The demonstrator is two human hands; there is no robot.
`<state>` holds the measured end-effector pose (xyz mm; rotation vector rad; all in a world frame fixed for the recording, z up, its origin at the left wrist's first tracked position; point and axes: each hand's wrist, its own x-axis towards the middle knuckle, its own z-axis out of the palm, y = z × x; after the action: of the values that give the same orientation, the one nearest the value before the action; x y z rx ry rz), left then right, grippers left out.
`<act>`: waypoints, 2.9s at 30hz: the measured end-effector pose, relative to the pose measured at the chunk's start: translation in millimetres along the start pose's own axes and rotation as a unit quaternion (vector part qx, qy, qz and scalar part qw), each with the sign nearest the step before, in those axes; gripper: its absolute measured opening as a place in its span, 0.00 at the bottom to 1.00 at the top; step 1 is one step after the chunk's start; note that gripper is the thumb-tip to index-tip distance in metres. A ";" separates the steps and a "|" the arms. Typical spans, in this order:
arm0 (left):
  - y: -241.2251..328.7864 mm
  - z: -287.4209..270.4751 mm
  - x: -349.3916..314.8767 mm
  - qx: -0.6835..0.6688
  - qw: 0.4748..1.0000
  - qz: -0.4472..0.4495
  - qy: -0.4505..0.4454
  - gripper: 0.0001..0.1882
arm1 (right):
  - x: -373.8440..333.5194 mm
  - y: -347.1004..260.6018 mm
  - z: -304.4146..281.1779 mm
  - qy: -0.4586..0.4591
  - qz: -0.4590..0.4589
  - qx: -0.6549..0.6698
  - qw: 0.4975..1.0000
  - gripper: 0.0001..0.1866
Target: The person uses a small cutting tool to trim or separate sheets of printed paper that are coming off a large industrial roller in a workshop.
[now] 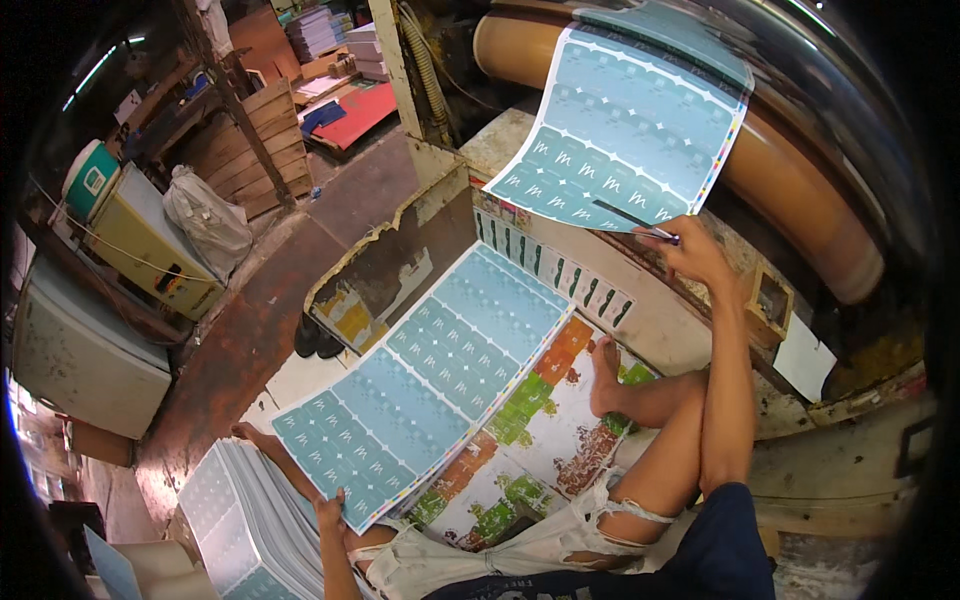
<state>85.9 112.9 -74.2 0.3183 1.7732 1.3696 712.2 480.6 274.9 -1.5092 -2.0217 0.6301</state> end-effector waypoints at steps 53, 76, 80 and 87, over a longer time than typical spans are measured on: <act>180.4 366.9 -118.8 -0.250 0.913 -0.181 -0.266 0.28 | -26.2 -129.0 89.4 -0.545 -0.099 0.009 0.833 0.16; 149.2 218.8 -103.3 -0.104 0.953 -0.090 -0.271 0.29 | 51.2 70.9 -119.8 0.405 0.048 0.285 0.867 0.19; 164.6 217.0 -112.8 -0.111 0.948 -0.099 -0.283 0.28 | 63.1 86.9 -137.2 0.409 0.085 0.288 0.862 0.18; 133.5 167.9 -95.8 -0.046 0.959 -0.108 -0.260 0.27 | 83.1 115.6 -143.7 0.349 0.081 0.280 0.891 0.16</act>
<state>230.6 212.3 82.0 0.3815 1.2638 1.0853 870.5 598.6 319.0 -1.2916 -1.0574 0.5584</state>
